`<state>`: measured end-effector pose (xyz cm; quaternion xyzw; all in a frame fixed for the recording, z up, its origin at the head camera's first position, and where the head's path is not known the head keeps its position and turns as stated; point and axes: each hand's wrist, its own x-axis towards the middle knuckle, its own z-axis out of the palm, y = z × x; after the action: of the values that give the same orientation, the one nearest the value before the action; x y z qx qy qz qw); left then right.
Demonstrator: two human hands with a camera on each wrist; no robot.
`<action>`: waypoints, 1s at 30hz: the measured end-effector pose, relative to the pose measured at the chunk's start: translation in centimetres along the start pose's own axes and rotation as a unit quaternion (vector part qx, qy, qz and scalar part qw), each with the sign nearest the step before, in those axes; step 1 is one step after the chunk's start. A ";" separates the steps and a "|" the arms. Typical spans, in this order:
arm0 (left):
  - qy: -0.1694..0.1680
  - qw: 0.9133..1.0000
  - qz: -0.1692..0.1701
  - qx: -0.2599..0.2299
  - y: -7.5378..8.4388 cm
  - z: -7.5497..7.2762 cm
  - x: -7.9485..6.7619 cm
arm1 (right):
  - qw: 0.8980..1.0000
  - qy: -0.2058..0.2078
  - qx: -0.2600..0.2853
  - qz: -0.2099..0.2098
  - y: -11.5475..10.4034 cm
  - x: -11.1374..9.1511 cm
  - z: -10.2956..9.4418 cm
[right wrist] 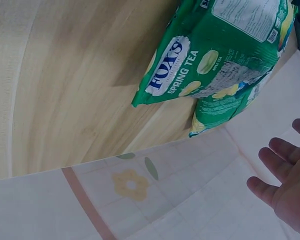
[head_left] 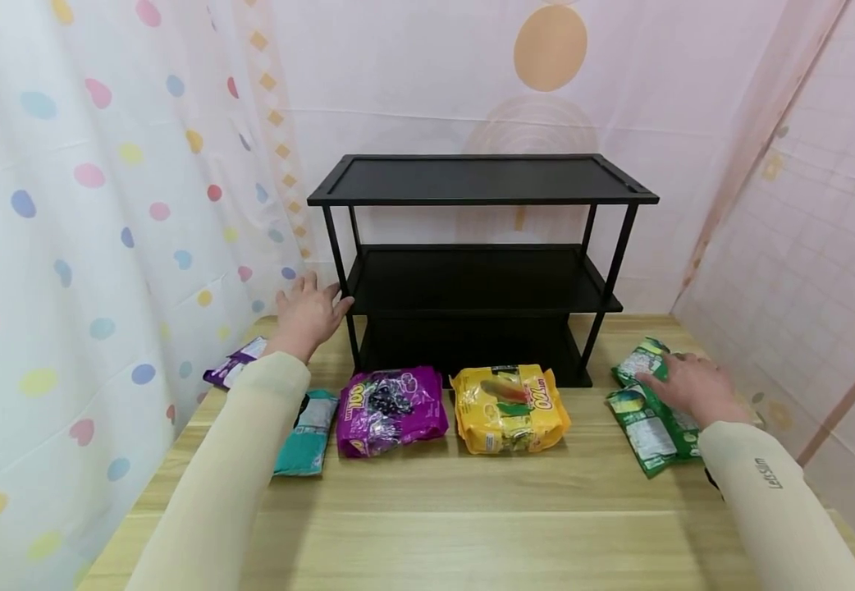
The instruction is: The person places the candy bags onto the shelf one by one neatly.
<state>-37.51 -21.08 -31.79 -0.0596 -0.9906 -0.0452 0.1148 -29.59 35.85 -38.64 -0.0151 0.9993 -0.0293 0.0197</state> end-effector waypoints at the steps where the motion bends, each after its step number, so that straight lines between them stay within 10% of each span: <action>1: -0.003 1.000 -0.002 -0.002 0.0 -0.1 0.0 | 1.000 -0.002 -0.003 -0.002 -0.1 0.0 0.0; 9: -0.034 0.998 -0.031 -0.036 -0.4 -0.5 -0.2 | 1.000 -0.029 0.006 -0.006 -0.2 -0.2 0.1; 22: -0.063 0.996 -0.055 -0.041 -0.1 -0.6 -0.5 | 0.975 -0.193 0.085 0.065 0.0 -0.8 1.2; 30: -0.046 0.997 -0.049 -0.045 0.3 -0.2 -0.4 | 0.976 -0.187 0.090 0.072 0.5 -1.2 1.9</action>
<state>-36.98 -20.82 -31.62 -0.0183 -0.9935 -0.0926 0.0635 -28.29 36.28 -40.53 0.0533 0.9697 -0.1139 0.2092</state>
